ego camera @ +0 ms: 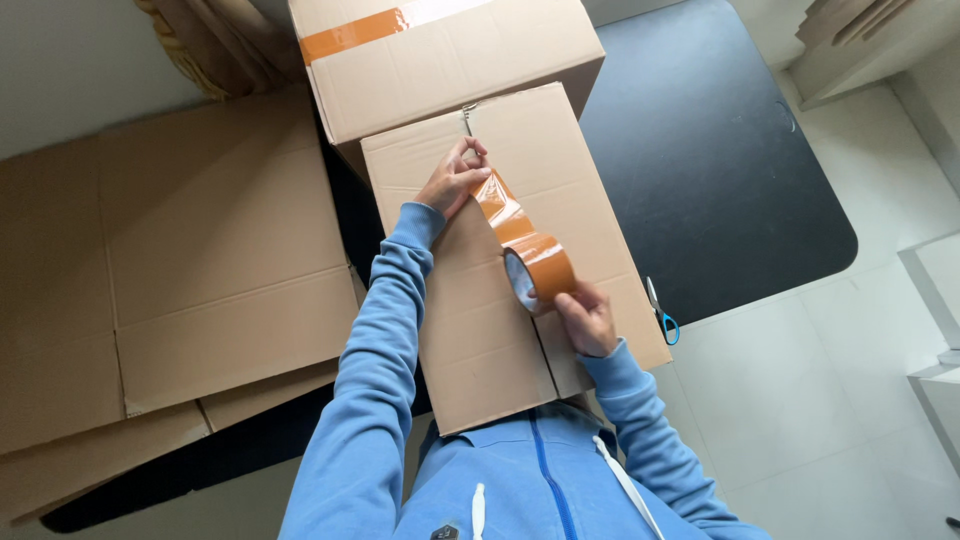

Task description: The person seals cardboard boxes by applying packing tape along the center seams and cutting it with scissors.

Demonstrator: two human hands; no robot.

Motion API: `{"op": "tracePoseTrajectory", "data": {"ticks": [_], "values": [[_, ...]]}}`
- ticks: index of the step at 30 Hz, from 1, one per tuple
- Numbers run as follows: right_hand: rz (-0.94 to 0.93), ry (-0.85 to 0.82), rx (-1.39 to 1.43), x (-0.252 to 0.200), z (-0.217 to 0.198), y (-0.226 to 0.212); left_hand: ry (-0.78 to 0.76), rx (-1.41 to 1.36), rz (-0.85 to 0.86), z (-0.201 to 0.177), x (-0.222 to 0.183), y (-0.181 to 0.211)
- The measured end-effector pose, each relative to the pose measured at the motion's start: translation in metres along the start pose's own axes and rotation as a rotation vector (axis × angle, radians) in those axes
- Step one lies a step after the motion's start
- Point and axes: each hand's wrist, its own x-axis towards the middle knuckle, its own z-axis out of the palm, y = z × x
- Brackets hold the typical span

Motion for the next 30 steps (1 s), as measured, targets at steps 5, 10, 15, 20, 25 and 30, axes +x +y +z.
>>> {"op": "tracePoseTrajectory", "data": {"ticks": [5, 10, 15, 20, 25, 30], "values": [[0.082, -0.153, -0.375, 0.005, -0.004, -0.014, -0.003, 0.102, 0.009, -0.011, 0.002, 0.010], [0.070, -0.175, -0.432, 0.013, -0.016, -0.014, 0.009, 0.210, 0.011, -0.016, 0.001, 0.018], [0.046, -0.250, -0.305, 0.009, -0.001, -0.012, 0.010, 0.303, -0.031, -0.036, 0.012, 0.000], [-0.132, -0.230, -0.468, 0.012, 0.012, -0.027, -0.097, 0.363, -0.092, -0.016, 0.009, 0.036], [-0.144, -0.033, -0.571, 0.016, 0.007, 0.001, -0.173, 0.502, -0.095, -0.007, 0.014, 0.068], [-0.010, 0.115, -0.587, 0.018, 0.011, 0.010, -0.215, 0.610, -0.056, -0.051, 0.057, 0.030]]}}
